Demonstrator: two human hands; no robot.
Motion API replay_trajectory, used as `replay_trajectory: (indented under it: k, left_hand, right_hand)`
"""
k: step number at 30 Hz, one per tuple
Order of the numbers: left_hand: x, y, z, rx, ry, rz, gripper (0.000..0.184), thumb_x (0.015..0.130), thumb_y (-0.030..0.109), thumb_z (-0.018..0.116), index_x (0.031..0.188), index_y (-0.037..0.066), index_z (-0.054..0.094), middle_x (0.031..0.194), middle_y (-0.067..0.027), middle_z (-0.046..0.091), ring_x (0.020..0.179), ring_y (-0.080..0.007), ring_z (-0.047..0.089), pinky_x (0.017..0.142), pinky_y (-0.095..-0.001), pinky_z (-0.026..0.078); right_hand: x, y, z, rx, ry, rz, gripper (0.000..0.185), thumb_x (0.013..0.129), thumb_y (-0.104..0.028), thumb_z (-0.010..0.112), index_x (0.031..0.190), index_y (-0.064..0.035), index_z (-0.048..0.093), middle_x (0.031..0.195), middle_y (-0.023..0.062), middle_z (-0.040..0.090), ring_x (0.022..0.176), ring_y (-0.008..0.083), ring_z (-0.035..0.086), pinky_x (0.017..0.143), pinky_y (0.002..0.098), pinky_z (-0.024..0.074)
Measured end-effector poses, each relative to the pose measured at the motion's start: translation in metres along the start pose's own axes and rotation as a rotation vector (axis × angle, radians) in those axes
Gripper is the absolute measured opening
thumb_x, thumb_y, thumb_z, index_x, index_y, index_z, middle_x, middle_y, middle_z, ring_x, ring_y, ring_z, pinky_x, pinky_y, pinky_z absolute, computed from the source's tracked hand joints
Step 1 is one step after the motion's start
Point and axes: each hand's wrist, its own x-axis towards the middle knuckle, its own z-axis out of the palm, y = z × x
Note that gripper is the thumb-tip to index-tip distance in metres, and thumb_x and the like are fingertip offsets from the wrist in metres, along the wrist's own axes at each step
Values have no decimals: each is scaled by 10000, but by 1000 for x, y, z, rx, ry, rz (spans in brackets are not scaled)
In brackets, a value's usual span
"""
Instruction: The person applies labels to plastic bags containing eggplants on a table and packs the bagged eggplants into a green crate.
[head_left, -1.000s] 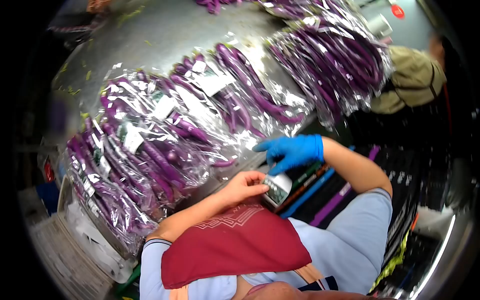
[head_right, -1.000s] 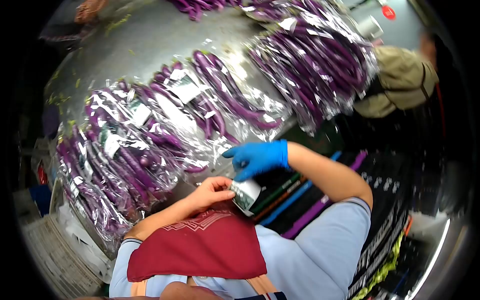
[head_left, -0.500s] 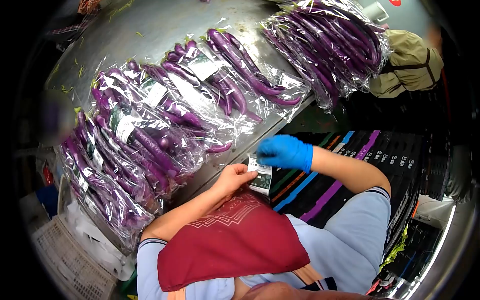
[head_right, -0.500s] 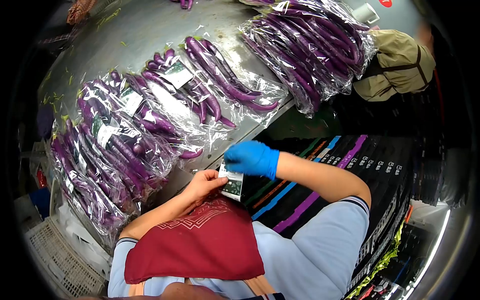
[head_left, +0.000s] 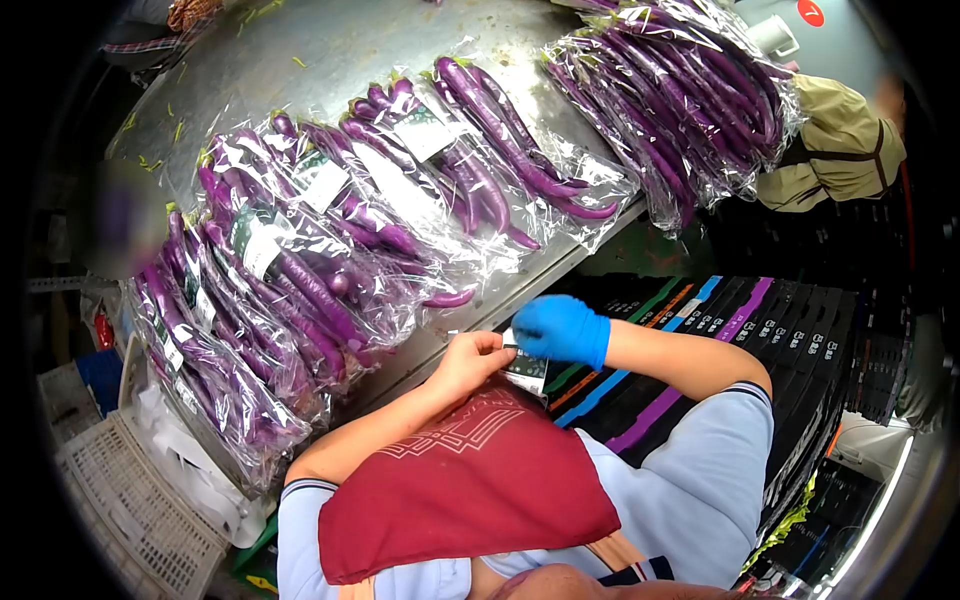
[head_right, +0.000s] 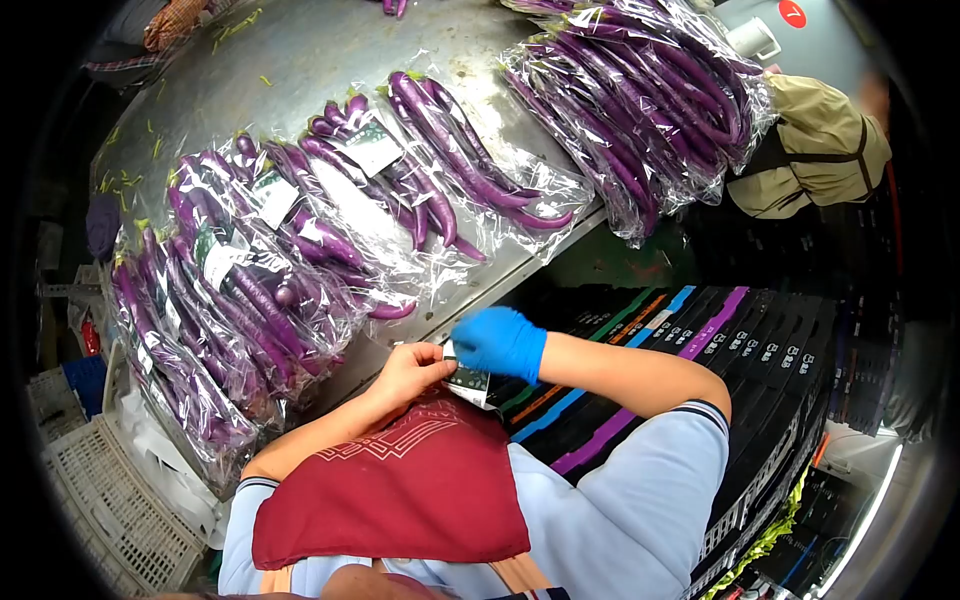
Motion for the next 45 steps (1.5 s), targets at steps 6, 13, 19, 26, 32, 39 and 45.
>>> replay_trajectory:
  k: [6,13,19,26,32,39,45]
  left_hand:
    - [7,-2,-4,-24,-64,-103,117,774,83,593,835,-16,605,685,-12,576,568,-50,484,500,-182,378]
    - [15,-6,-6,78,-176,-172,117,770,103,617,820,-3,606,730,-8,590,633,-49,510,558,-179,402]
    - [24,-1,-9,190,-211,-119,134,775,106,599,843,-8,604,748,-8,602,665,-51,519,606,-200,419]
    - [31,0,-13,205,-226,-145,147,764,124,626,845,1,610,743,10,591,671,-43,503,617,-200,417]
    - [37,-5,-15,183,-243,-145,149,764,127,631,855,10,615,747,20,589,673,-38,494,626,-196,411]
    - [46,-22,-17,302,-329,-89,199,761,194,630,847,15,617,731,5,594,674,-56,503,620,-214,413]
    - [41,2,-6,208,-354,-162,174,779,117,606,896,-12,601,788,-25,601,698,-74,526,630,-213,424]
  right_hand:
    - [17,64,-58,486,241,229,188,728,-175,554,828,-17,577,728,103,582,679,174,546,659,299,443]
    - [102,106,-191,101,472,24,185,738,-191,525,782,-23,589,730,136,589,635,249,563,625,321,443]
    - [172,106,-238,-572,1249,-405,89,745,-167,525,703,-89,526,669,93,531,610,273,514,548,365,411]
    - [143,145,-105,-554,591,-363,190,710,-97,482,892,-57,515,848,110,553,777,268,539,685,367,415]
    - [112,132,-79,72,509,-1,673,698,-302,613,1241,-54,302,1154,233,418,1044,343,457,861,376,391]
    - [175,115,-37,-76,381,-117,813,638,-359,640,1297,-87,249,1222,281,334,1136,409,339,925,412,345]
    - [122,117,-121,-258,510,-203,629,754,-418,561,1219,-39,373,1156,190,451,1083,331,430,926,367,343]
